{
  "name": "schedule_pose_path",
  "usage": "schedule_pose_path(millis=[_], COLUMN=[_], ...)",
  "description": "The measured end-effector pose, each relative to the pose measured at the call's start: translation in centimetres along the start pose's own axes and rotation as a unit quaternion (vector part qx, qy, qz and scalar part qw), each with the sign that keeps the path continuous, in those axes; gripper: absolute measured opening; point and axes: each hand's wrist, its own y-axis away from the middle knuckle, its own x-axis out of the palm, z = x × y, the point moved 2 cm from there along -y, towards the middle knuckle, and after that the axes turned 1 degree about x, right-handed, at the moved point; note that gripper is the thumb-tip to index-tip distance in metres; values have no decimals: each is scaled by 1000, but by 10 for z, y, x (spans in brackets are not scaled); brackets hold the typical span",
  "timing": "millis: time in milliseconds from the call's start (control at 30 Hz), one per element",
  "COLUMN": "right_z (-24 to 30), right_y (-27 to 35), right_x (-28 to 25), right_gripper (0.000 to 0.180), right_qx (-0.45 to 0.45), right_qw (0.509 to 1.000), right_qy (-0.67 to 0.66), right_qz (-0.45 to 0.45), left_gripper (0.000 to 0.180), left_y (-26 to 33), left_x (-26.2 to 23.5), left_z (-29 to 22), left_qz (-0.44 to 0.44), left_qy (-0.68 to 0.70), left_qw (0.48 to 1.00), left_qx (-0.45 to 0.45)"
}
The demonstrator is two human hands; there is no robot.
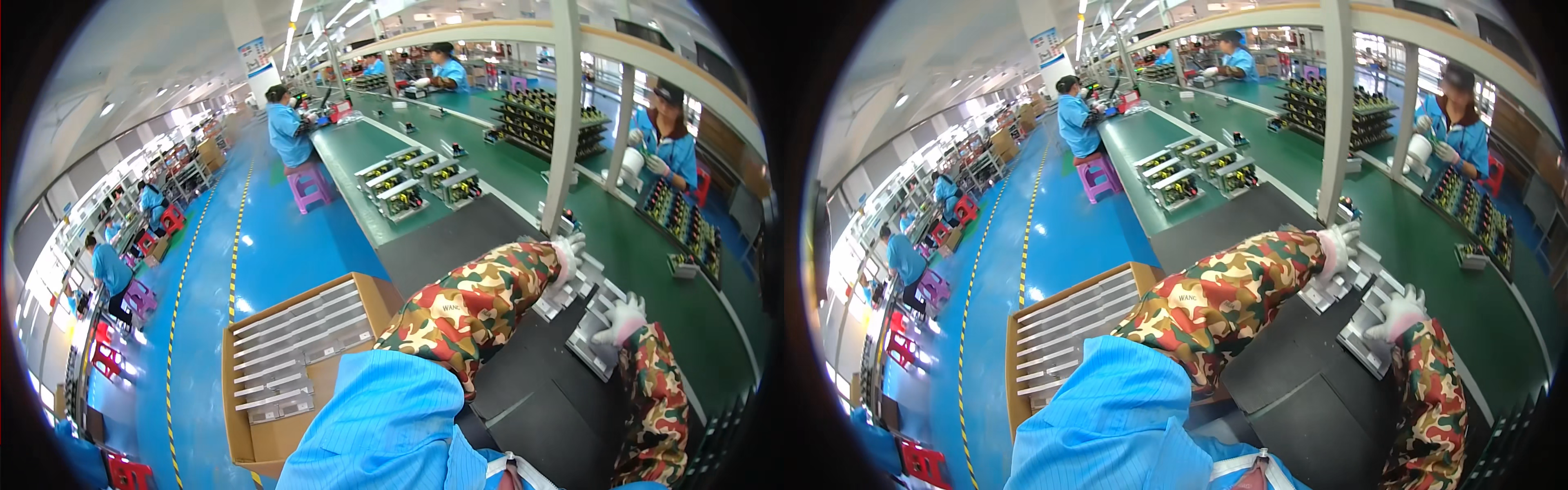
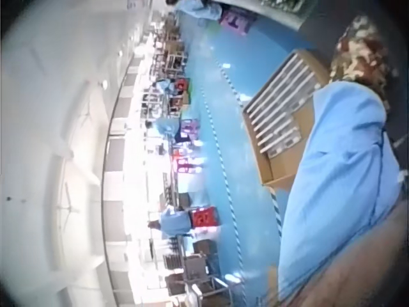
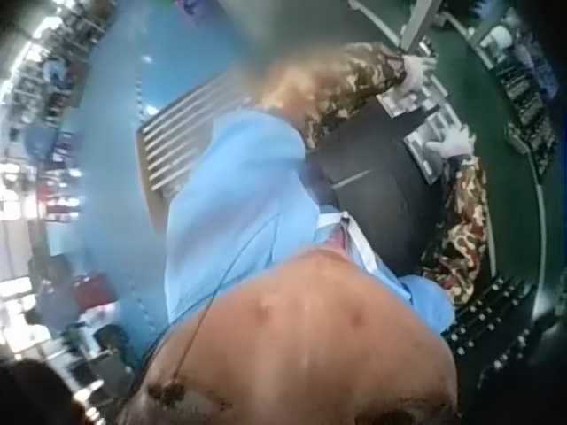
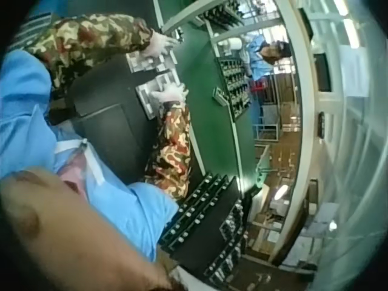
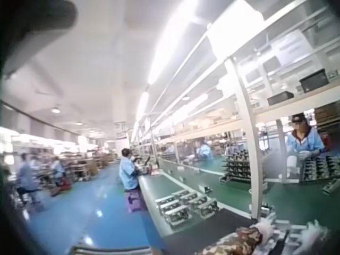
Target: Assembling circuit boards into metal housings on a factory production line.
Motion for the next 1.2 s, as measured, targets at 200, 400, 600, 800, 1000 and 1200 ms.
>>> schedule_pose_path(millis=[200, 400, 600, 800, 1000, 1200], right_z=[-88, -65, -17, 106, 208, 234], right_y=[39, 37, 30, 8, 28, 52], right_x=[37, 7, -33, -59, -44, -37], right_gripper=[79, 73, 57, 48, 47, 44], right_qx=[86, 49, 14, -139, -276, -311], right_qw=[992, 986, 977, 950, 933, 929], right_qy=[-92, -151, -48, 4, 38, 13], right_qz=[-15, -46, -209, -278, -228, -198], left_gripper=[75, 62, 55, 88, 120, 104], left_y=[2, 186, 371, 579, 694, 712], left_x=[-197, -250, -252, -211, -245, -238], left_z=[38, 84, 96, 28, -52, -84], left_qz=[-77, -198, -74, 318, 532, 526], left_qy=[342, 402, 435, 355, 326, 326], left_qw=[925, 894, 886, 800, 668, 659], left_qx=[149, 19, -143, -364, -405, -427])
